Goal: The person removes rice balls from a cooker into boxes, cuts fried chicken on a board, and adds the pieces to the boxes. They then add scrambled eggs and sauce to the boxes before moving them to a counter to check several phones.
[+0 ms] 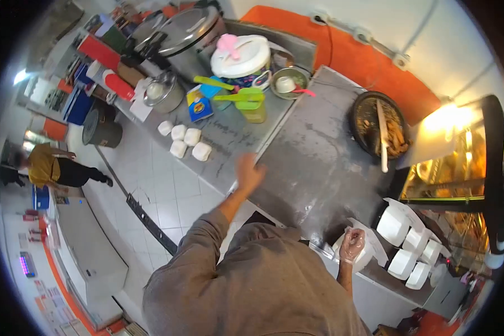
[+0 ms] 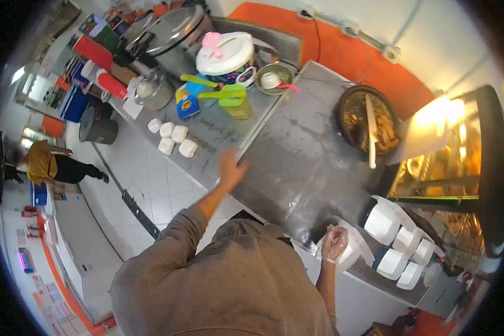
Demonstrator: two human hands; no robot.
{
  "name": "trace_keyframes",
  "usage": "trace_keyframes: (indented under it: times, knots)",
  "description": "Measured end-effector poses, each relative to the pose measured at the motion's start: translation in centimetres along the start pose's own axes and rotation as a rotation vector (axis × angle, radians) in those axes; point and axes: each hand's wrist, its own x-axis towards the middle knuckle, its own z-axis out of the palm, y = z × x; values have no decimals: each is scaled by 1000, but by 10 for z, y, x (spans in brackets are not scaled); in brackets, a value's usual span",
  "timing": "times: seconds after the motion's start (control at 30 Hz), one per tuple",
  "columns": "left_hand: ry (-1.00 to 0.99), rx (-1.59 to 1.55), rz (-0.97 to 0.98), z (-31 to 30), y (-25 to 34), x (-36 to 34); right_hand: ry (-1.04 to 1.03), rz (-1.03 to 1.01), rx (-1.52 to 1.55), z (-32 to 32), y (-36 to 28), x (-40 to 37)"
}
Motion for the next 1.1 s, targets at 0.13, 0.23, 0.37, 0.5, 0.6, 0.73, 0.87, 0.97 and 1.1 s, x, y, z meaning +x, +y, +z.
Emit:
trace_keyframes:
  times: [0.13,0.23,0.37,0.5,0.6,0.73,0.87,0.97,1.1]
  knots:
    - [69,327,-550,-73,-115,59,-218,-259,133,51,-53,37]
    - [-89,222,-488,-75,-195,70,-339,-239,85,106,-94,60]
    - [-115,21,-252,-73,-155,83,-821,136,404,203,-129,75]
    - [-281,-256,80,-91,-49,73,-1082,830,995,274,-193,56]
    - [-157,-129,389,-82,-71,99,-915,848,1096,283,-176,66]
    - [18,712,-225,-59,-236,138,-713,720,1000,187,-155,100]
    - [-230,964,-389,-56,-272,124,-274,312,297,10,-138,118]
    - [-206,839,-369,-51,-254,105,230,466,441,-84,-89,119]
    - [-279,469,-341,-59,-157,85,132,625,-189,-130,71,162]
